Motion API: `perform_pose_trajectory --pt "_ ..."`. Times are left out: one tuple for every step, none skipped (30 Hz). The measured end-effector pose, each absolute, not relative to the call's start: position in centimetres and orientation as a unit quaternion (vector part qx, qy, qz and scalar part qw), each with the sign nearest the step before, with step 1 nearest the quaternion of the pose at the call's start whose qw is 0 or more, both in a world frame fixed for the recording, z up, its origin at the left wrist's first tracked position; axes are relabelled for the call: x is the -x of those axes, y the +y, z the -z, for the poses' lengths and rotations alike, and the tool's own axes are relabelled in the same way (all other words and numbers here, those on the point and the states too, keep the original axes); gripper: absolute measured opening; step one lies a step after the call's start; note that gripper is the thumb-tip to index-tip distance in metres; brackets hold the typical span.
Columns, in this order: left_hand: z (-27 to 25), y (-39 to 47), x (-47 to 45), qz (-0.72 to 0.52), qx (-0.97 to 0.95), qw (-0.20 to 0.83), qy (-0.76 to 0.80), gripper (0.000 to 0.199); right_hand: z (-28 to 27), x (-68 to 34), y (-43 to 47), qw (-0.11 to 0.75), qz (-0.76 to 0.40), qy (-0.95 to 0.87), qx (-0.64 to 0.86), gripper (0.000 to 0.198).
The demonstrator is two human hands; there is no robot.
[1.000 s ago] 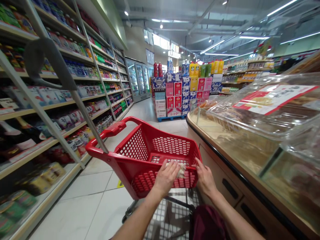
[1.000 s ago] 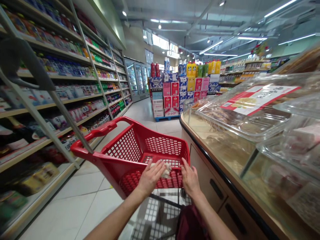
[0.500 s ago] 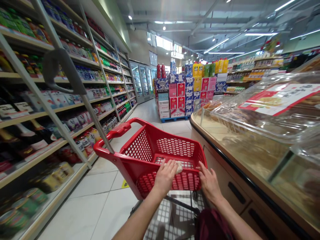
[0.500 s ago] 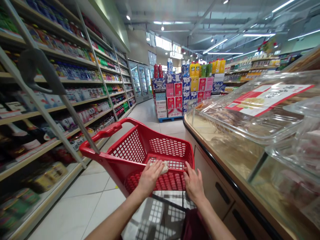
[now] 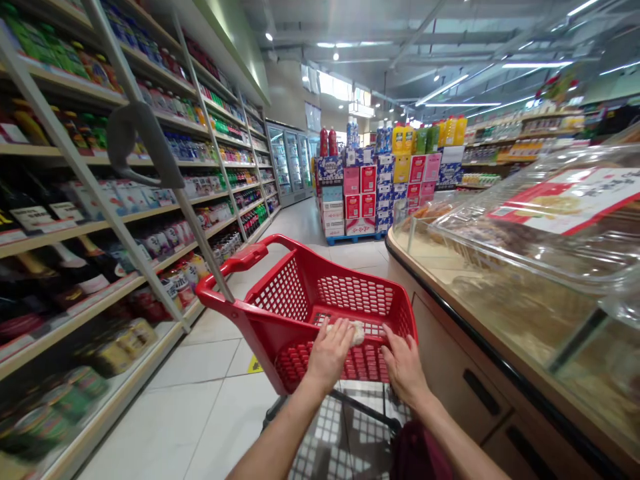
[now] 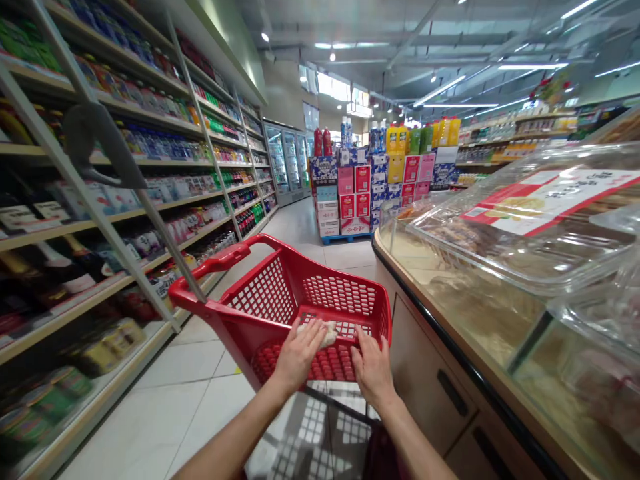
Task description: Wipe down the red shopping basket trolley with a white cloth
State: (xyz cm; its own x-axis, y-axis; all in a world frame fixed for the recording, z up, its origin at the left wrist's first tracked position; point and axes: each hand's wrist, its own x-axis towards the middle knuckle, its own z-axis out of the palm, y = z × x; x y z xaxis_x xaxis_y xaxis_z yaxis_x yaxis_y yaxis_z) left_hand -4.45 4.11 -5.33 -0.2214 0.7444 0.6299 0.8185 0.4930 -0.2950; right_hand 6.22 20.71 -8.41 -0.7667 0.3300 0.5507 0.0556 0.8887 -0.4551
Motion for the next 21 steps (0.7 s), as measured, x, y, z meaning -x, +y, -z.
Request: perform_pose_trajectory --pt "4.8 2.6 5.3 0.052 0.486 0.373 -0.789 0.036 8.4 -6.3 20.8 0.323 -0.213 -0.916 0.105 0.044" --pt "4.2 0.9 6.3 0.054 0.459 0.376 -0.803 0.039 8.5 -6.3 20.8 0.323 -0.214 -0.916 0.104 0.044" --pt "3.6 -0.8 7.2 0.053 0.429 0.383 -0.816 0.040 8.5 -6.3 20.8 0.325 -0.216 -0.915 0.105 0.044" --pt "3.1 -2.1 8.0 0.052 0.408 0.388 -0.825 0.041 8.5 -6.2 20.6 0.329 -0.216 -0.913 0.107 0.044" --pt "2.8 -2.9 8.5 0.050 0.393 0.391 -0.831 0.041 8.6 -6.2 20.4 0.335 -0.214 -0.911 0.109 0.044" --pt "2.8 -3.0 8.7 0.049 0.388 0.391 -0.833 0.041 8.6 -6.0 20.1 0.341 -0.211 -0.910 0.110 0.044" --pt "3.1 -2.5 8.5 0.048 0.393 0.387 -0.833 0.040 8.7 -5.9 19.9 0.347 -0.208 -0.908 0.111 0.044" --pt "3.5 -1.5 8.0 0.050 0.406 0.382 -0.829 0.040 8.8 -5.8 19.8 0.352 -0.206 -0.906 0.111 0.044" --pt "4.1 -0.3 7.3 0.052 0.422 0.376 -0.823 0.039 8.8 -5.6 19.7 0.356 -0.206 -0.905 0.109 0.043" --pt "4.8 1.1 6.6 0.056 0.438 0.371 -0.817 0.038 8.9 -5.6 19.8 0.358 -0.207 -0.905 0.105 0.043" --pt "5.3 2.2 6.0 0.060 0.450 0.367 -0.812 0.038 9.0 -5.5 19.9 0.358 -0.210 -0.905 0.099 0.042" --pt "5.6 2.8 5.6 0.062 0.461 0.362 -0.808 0.038 9.0 -5.5 20.1 0.357 -0.214 -0.905 0.092 0.041" --pt "5.7 2.9 5.5 0.063 0.467 0.358 -0.806 0.038 9.1 -5.5 20.4 0.356 -0.218 -0.905 0.086 0.040" --pt "5.4 2.2 5.8 0.062 0.465 0.354 -0.809 0.039 9.1 -5.5 20.7 0.355 -0.222 -0.905 0.081 0.039" --pt "4.9 0.9 6.5 0.062 0.456 0.353 -0.814 0.040 9.1 -5.6 21.0 0.355 -0.226 -0.904 0.078 0.038" --pt "4.2 -0.8 7.4 0.060 0.441 0.356 -0.822 0.042 9.2 -5.6 21.1 0.356 -0.229 -0.903 0.077 0.038" --pt "3.4 -2.7 8.5 0.059 0.416 0.364 -0.831 0.043 9.2 -5.7 21.3 0.358 -0.232 -0.901 0.074 0.037" --pt "2.6 -4.5 9.6 0.059 0.385 0.380 -0.839 0.044 9.3 -5.7 21.3 0.361 -0.234 -0.900 0.070 0.037" --pt "1.8 -5.9 10.5 0.052 0.361 0.395 -0.843 0.044 9.3 -5.8 21.3 0.365 -0.234 -0.899 0.067 0.036" --pt "1.4 -6.8 11.1 0.046 0.343 0.407 -0.845 0.043 9.3 -5.8 21.2 0.370 -0.234 -0.897 0.065 0.036" --pt "1.2 -7.0 11.3 0.039 0.334 0.414 -0.846 0.042 9.3 -5.8 21.1 0.375 -0.233 -0.895 0.067 0.036"
